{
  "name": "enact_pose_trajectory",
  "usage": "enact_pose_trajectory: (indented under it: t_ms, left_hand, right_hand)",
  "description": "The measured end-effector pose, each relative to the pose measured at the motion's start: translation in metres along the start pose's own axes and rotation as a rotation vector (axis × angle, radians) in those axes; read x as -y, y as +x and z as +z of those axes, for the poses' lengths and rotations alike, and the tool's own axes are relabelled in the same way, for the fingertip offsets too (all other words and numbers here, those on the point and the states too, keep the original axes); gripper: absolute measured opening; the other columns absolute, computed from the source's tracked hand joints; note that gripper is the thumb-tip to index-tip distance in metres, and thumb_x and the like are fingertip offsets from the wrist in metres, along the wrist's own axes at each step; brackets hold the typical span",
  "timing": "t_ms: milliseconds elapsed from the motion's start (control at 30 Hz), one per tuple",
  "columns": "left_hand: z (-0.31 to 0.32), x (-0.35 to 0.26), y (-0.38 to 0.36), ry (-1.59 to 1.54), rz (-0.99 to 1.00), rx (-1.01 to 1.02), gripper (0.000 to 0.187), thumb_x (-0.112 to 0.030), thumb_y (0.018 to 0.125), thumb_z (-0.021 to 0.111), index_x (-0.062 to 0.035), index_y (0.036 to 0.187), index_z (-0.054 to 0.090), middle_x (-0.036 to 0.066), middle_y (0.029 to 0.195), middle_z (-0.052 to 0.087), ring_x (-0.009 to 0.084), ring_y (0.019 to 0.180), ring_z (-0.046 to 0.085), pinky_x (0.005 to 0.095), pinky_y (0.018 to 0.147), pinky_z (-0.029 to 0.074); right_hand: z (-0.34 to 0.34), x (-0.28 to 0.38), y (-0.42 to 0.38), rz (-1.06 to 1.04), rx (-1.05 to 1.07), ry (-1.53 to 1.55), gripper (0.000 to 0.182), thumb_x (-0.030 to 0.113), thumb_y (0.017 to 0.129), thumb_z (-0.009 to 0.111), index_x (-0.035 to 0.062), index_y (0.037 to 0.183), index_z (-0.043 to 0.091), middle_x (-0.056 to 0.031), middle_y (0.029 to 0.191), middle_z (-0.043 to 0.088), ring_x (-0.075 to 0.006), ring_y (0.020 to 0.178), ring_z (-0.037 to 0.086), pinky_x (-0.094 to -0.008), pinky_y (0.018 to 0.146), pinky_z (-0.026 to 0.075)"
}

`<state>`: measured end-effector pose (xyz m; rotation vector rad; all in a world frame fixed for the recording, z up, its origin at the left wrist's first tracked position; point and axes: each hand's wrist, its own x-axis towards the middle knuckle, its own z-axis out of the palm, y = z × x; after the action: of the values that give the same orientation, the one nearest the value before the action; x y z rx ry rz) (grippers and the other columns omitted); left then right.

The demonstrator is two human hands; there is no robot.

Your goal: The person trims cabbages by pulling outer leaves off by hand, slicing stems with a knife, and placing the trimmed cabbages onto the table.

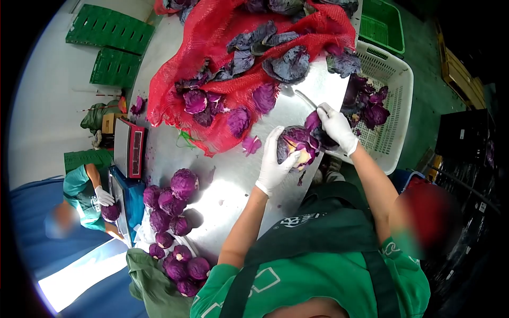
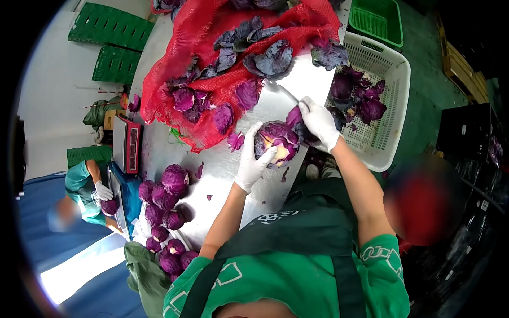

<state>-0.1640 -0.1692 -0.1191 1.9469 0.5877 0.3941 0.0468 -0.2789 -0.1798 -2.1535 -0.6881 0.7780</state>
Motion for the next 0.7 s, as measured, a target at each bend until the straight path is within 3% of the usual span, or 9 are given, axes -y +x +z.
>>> enact_pose_trajectory:
  t_ms: [67,133,200,300,367,400,467,567,700]
  left_hand:
    - [-0.004,0.000,-0.001,0.048,0.050,0.026,0.073,-0.017,0.080,0.078,-0.0022,0.142,0.043,0.021,0.144,0.041,0.0348,0.136,0.041,0.0399,0.114,0.033]
    - [-0.008,-0.003,0.001,0.085,0.026,-0.004,0.076,-0.019,0.078,0.078,0.0000,0.143,0.042,0.019,0.137,0.044,0.0310,0.132,0.042,0.0398,0.115,0.029]
    - [-0.012,-0.013,0.011,0.142,-0.025,0.086,0.079,-0.024,0.077,0.080,0.0004,0.142,0.043,0.017,0.131,0.044,0.0310,0.126,0.044,0.0398,0.114,0.030]
    - [-0.010,-0.002,0.018,0.005,-0.054,-0.055,0.083,-0.025,0.075,0.083,0.0011,0.141,0.041,0.020,0.129,0.043,0.0316,0.124,0.045,0.0403,0.108,0.037]
    - [-0.006,0.004,0.005,-0.070,-0.122,-0.087,0.088,-0.026,0.074,0.084,0.0008,0.144,0.037,0.022,0.134,0.041,0.0344,0.127,0.046,0.0410,0.108,0.039]
    - [0.001,0.001,-0.006,0.198,0.015,-0.123,0.092,-0.024,0.076,0.084,0.0006,0.147,0.032,0.021,0.139,0.039,0.0325,0.131,0.045,0.0395,0.110,0.038]
    - [0.022,0.012,-0.015,-0.390,-0.207,-0.172,0.095,-0.023,0.078,0.083,0.0007,0.150,0.026,0.021,0.142,0.037,0.0303,0.134,0.042,0.0384,0.112,0.036]
    - [0.020,0.004,-0.010,-0.333,-0.220,-0.167,0.097,-0.022,0.079,0.083,0.0018,0.151,0.023,0.021,0.144,0.035,0.0283,0.134,0.042,0.0383,0.112,0.037]
    - [0.015,0.006,-0.003,-0.465,-0.260,-0.114,0.095,-0.023,0.078,0.084,0.0038,0.149,0.026,0.021,0.141,0.039,0.0279,0.130,0.047,0.0376,0.110,0.039]
  right_hand:
    - [-0.022,0.032,-0.014,0.029,-0.090,0.116,0.038,0.035,0.101,0.048,0.0131,0.132,0.052,-0.0186,0.081,0.068,-0.0402,0.079,0.067,-0.0475,0.072,0.052]
    - [-0.034,0.056,-0.039,-0.239,-0.283,-0.091,0.050,0.032,0.097,0.057,0.0113,0.141,0.047,-0.0121,0.075,0.065,-0.0348,0.071,0.067,-0.0429,0.063,0.053]
    - [-0.039,0.072,-0.065,-0.470,-0.205,-0.033,0.048,0.034,0.096,0.058,0.0146,0.140,0.049,-0.0137,0.089,0.066,-0.0348,0.074,0.067,-0.0433,0.065,0.054]
    - [-0.029,0.072,-0.078,-0.430,0.055,-0.243,0.045,0.037,0.095,0.058,0.0191,0.136,0.055,-0.0170,0.112,0.059,-0.0380,0.082,0.067,-0.0440,0.073,0.057]
    - [-0.019,0.066,-0.078,-0.422,-0.003,-0.159,0.042,0.036,0.096,0.057,0.0166,0.134,0.057,-0.0178,0.110,0.058,-0.0400,0.082,0.067,-0.0451,0.073,0.056]
    - [-0.014,0.064,-0.076,-0.440,-0.037,-0.113,0.041,0.036,0.097,0.056,0.0156,0.133,0.058,-0.0185,0.111,0.058,-0.0405,0.083,0.066,-0.0455,0.073,0.056]
    - [-0.013,0.060,-0.076,-0.481,-0.052,-0.092,0.040,0.034,0.098,0.055,0.0137,0.132,0.059,-0.0189,0.107,0.060,-0.0410,0.080,0.066,-0.0453,0.072,0.056]
    - [-0.012,0.053,-0.079,-0.616,-0.128,-0.128,0.041,0.031,0.100,0.051,0.0148,0.137,0.055,-0.0163,0.082,0.067,-0.0386,0.069,0.066,-0.0445,0.064,0.055]
    - [-0.026,0.073,-0.085,-0.490,0.028,-0.401,0.044,0.024,0.100,0.054,0.0154,0.143,0.051,-0.0161,0.088,0.070,-0.0350,0.066,0.067,-0.0418,0.060,0.054]
